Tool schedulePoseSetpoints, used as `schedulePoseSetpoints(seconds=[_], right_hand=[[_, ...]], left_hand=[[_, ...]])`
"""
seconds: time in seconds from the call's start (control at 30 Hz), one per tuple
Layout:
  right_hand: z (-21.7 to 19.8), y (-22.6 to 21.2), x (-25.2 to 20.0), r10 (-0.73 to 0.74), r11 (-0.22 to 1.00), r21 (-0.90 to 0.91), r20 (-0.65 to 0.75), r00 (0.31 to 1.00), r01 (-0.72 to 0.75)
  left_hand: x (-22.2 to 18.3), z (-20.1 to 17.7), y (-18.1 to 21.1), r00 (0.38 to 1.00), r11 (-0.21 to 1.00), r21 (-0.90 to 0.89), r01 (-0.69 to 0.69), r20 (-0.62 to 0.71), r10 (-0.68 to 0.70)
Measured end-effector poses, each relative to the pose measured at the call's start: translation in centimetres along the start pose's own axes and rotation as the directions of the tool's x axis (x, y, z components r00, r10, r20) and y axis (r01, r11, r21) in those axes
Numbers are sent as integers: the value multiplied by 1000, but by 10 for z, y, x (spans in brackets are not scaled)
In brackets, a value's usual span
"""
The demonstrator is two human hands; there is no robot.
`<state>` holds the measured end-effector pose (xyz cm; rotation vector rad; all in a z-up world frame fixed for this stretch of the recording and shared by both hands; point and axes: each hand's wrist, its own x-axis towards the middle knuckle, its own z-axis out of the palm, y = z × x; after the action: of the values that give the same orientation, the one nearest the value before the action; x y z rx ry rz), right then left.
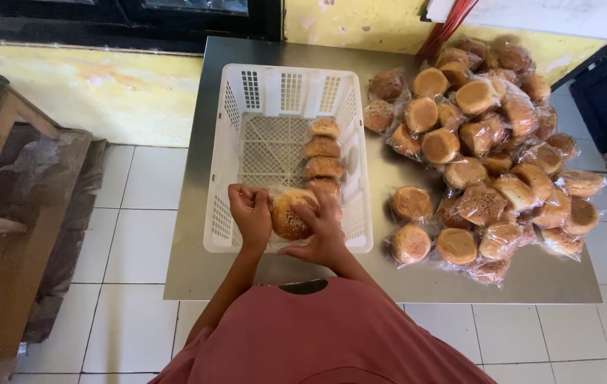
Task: The person organizes individually wrapped sesame seed buns by picking them up from a pile and arranging them into rows inside a plastic crate.
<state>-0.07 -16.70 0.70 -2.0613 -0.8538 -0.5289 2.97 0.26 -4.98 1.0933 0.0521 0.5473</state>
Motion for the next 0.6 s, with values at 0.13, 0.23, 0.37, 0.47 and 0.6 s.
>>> schedulePoseSetpoints(seconds=[0.13,0.23,0.37,0.47,0.6], right_hand=[[33,26,-26,117,993,-17,3,993,-117],[35,30,-28,172,984,64,-38,984,-169],[28,43,-24,301,933,222,-51,952,-283],[64,120,-67,670,563,618,46,741,-548],[16,103,-20,743,-38,905,308,594,-423]], left_hand=[[3,-3,-9,996,997,-11,73,-47,-73],[-3,-6,-13,996,992,96,87,-44,-83],[2,-4,5,975,983,28,180,124,-182],[1,-4,11,941,977,69,200,266,-211],[-7,-13,4,894,965,199,172,379,-238]])
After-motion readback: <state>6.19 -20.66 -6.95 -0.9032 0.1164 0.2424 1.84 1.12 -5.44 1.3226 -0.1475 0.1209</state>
